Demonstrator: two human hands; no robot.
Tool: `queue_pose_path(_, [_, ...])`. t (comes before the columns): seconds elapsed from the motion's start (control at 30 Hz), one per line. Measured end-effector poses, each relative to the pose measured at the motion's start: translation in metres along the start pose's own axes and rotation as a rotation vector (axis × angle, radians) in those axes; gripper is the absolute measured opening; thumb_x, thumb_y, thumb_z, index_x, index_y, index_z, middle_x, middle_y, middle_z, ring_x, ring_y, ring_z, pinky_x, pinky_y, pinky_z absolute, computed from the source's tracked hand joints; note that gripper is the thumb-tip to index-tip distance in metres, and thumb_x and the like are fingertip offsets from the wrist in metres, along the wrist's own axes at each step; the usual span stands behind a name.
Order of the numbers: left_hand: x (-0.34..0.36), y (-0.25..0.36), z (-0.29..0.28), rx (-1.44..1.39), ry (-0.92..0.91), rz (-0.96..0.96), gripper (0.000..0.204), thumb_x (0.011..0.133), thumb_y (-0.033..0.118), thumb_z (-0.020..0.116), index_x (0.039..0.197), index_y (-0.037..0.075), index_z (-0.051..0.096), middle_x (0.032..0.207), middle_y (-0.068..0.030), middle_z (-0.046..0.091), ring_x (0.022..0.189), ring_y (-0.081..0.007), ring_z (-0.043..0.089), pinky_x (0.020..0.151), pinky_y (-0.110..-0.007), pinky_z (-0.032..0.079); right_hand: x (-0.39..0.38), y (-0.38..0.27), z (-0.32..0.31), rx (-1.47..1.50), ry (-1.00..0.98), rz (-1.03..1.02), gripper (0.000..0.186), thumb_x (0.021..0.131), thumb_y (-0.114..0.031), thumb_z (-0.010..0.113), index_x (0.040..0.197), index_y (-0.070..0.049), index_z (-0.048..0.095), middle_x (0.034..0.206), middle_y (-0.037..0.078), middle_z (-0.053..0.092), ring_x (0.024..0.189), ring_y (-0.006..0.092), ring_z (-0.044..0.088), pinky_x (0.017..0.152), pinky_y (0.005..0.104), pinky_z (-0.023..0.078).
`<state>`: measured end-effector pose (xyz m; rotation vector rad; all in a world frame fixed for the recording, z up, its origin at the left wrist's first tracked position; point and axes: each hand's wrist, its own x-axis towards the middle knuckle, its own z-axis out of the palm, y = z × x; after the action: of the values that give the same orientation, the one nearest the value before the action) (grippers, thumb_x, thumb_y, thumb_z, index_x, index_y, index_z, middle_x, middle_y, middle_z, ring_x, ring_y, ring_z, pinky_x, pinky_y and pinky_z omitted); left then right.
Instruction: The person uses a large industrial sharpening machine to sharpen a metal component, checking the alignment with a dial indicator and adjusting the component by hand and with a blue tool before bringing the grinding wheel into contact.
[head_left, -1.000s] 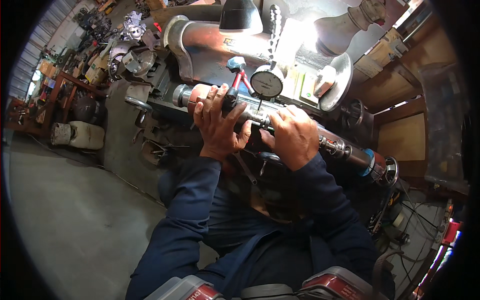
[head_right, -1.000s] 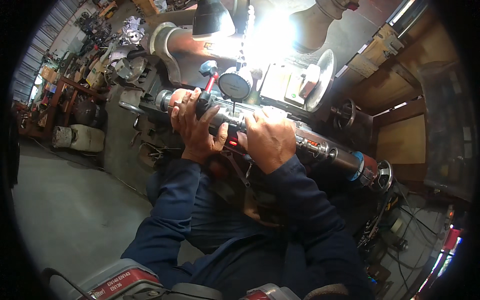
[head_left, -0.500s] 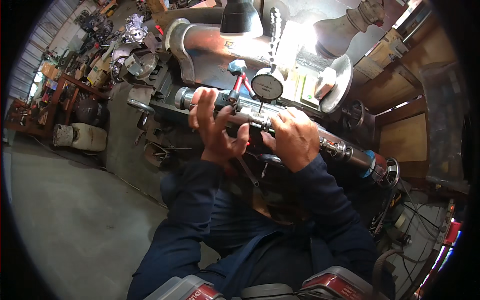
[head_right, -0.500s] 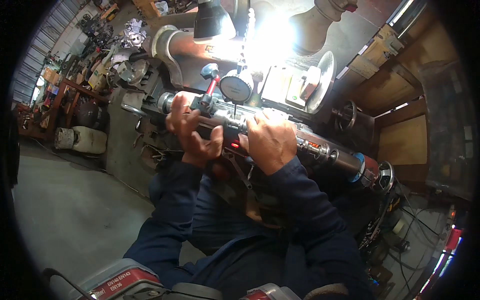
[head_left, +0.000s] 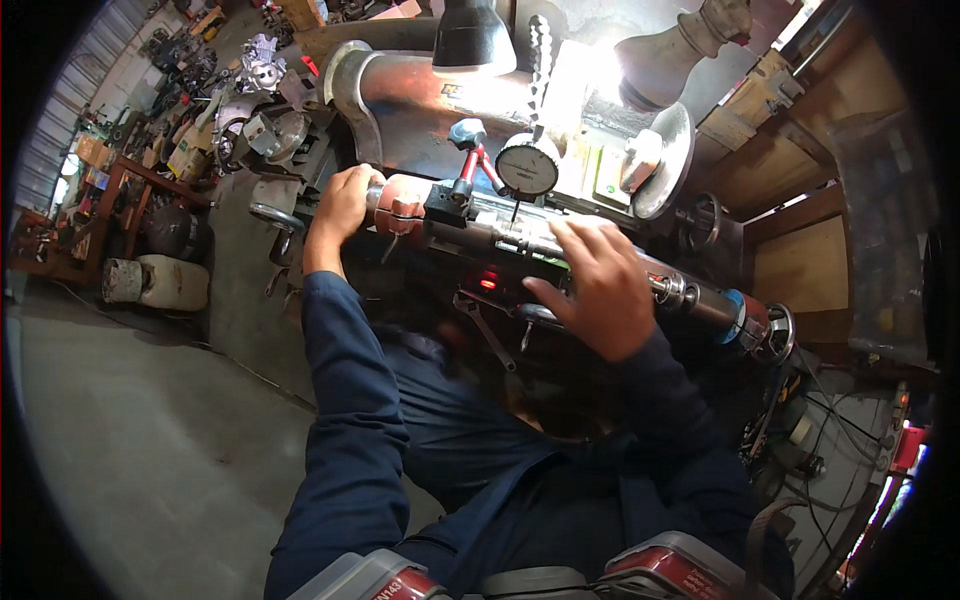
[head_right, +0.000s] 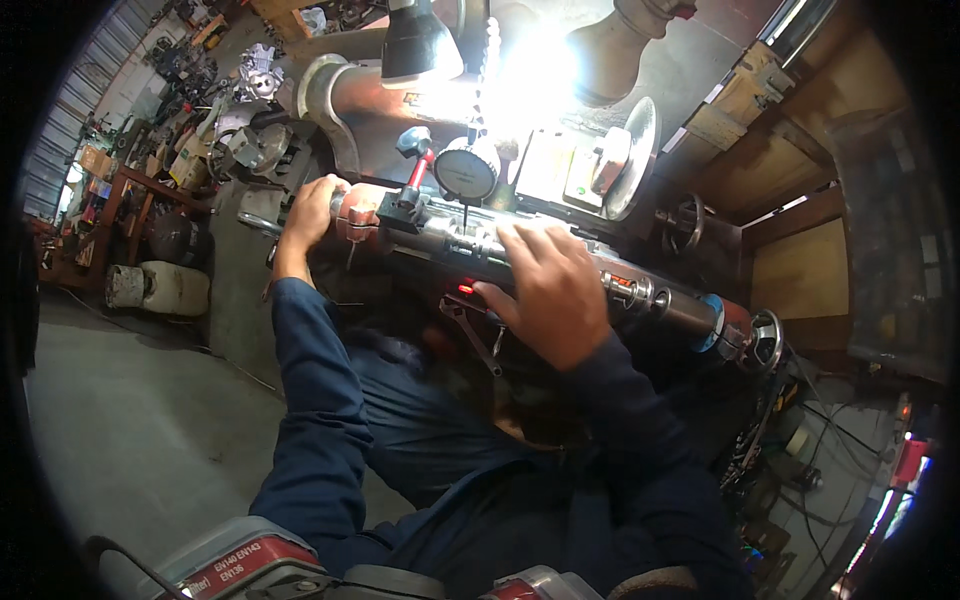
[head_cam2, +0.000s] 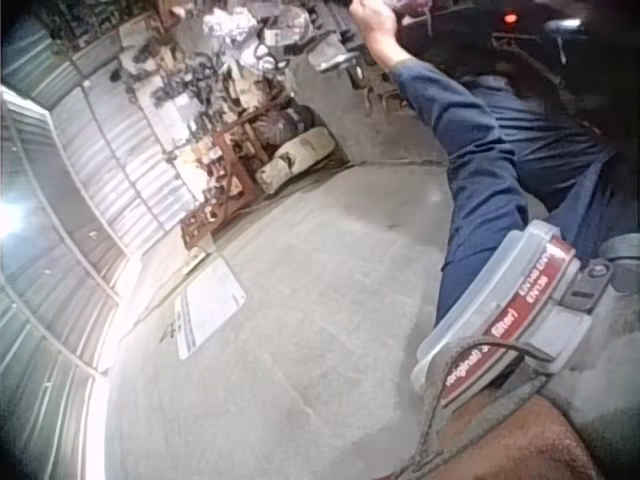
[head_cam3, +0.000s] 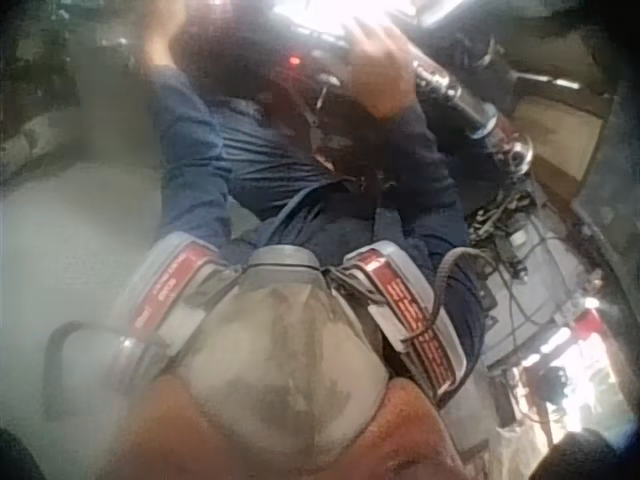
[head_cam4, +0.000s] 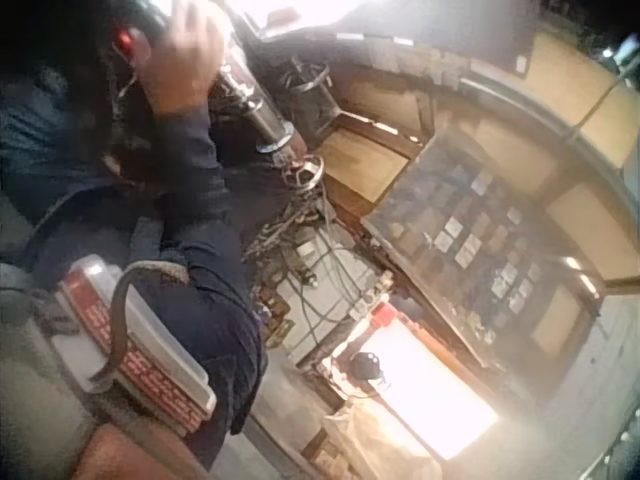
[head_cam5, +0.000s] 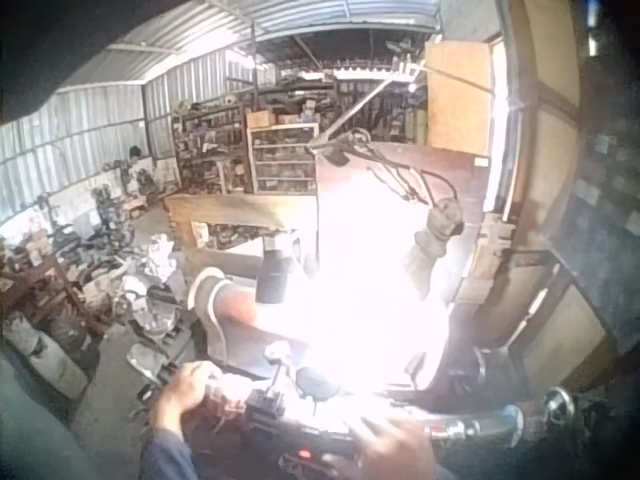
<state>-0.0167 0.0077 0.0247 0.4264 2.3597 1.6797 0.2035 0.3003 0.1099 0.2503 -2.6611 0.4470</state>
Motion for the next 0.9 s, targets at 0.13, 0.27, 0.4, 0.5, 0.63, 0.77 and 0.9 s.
queue_pose_path(0.13, [-0.034,0.005,0.015,-0.959,-0.19,0.106,0.044,0.088,0.033,0.061,0.115,-0.001,0.056,0.121,-0.0122,0.06,0.111,-0.0198,0.057,0.092,-0.039,0.048,-0.038,0.016,-0.059,0.089,0.14,0.079,0.05,0.079,-0.024,0.075,0.121,-0.002,0.06,0.112,0.016,0.062,0.105,0.0332,0.057,0.092,0.0414,0.045])
queue_pose_path(0.27, [-0.011,-0.028,0.037,-1.452,-0.1,0.308,0.047,0.076,0.022,0.066,0.117,0.003,0.053,0.109,-0.0051,0.056,0.103,-0.0175,0.054,0.093,-0.039,0.048,-0.094,0.051,-0.109,0.096,0.357,0.519,0.044,0.088,-0.018,0.067,0.126,0.0,0.057,0.109,0.014,0.064,0.102,0.0264,0.061,0.091,0.0372,0.045])
queue_pose_path(0.4, [-0.013,-0.01,0.031,-1.364,0.157,-0.136,0.024,0.073,0.015,0.062,0.095,0.007,0.056,0.081,-0.0017,0.054,0.075,-0.0205,0.057,0.071,-0.042,0.054,-0.162,0.114,-0.153,-0.127,0.415,0.669,0.042,0.093,-0.02,0.063,0.129,-0.002,0.056,0.11,0.013,0.066,0.103,0.0227,0.061,0.092,0.0347,0.045])
queue_pose_path(0.5, [-0.013,-0.005,0.029,-1.225,0.226,-0.264,0.015,0.074,0.018,0.062,0.083,0.008,0.056,0.077,-0.0027,0.054,0.066,-0.0234,0.059,0.053,-0.046,0.056,-0.204,0.175,-0.182,-0.13,0.471,0.811,0.043,0.093,-0.021,0.063,0.13,-0.002,0.056,0.111,0.012,0.066,0.104,0.0221,0.06,0.093,0.0345,0.045])
queue_pose_path(0.63, [-0.022,0.014,0.024,-1.16,0.218,-0.31,0.022,0.081,0.023,0.064,0.09,0.004,0.059,0.082,-0.007,0.06,0.073,-0.0249,0.062,0.066,-0.043,0.057,-0.255,0.26,-0.183,0.065,0.186,0.916,0.039,0.094,-0.024,0.06,0.125,0.0,0.059,0.111,0.012,0.066,0.104,0.0209,0.061,0.092,0.035,0.045])
queue_pose_path(0.77, [-0.01,-0.013,0.001,-1.085,0.65,-0.191,0.024,0.085,0.024,0.064,0.095,0.003,0.058,0.089,-0.0076,0.062,0.089,-0.024,0.063,0.084,-0.036,0.052,-0.293,0.293,-0.155,0.086,-0.06,0.83,0.027,0.093,-0.02,0.058,0.111,0.0,0.064,0.107,0.013,0.067,0.097,0.0223,0.063,0.086,0.0345,0.048])
queue_pose_path(0.9, [-0.012,-0.021,-0.008,-1.155,0.717,-0.27,0.023,0.084,0.021,0.062,0.095,0.003,0.055,0.096,-0.0099,0.059,0.091,-0.0238,0.06,0.085,-0.036,0.051,-0.303,0.293,-0.15,0.09,-0.132,0.796,0.023,0.087,-0.013,0.063,0.106,-0.001,0.066,0.104,0.014,0.067,0.095,0.0216,0.063,0.083,0.034,0.048])
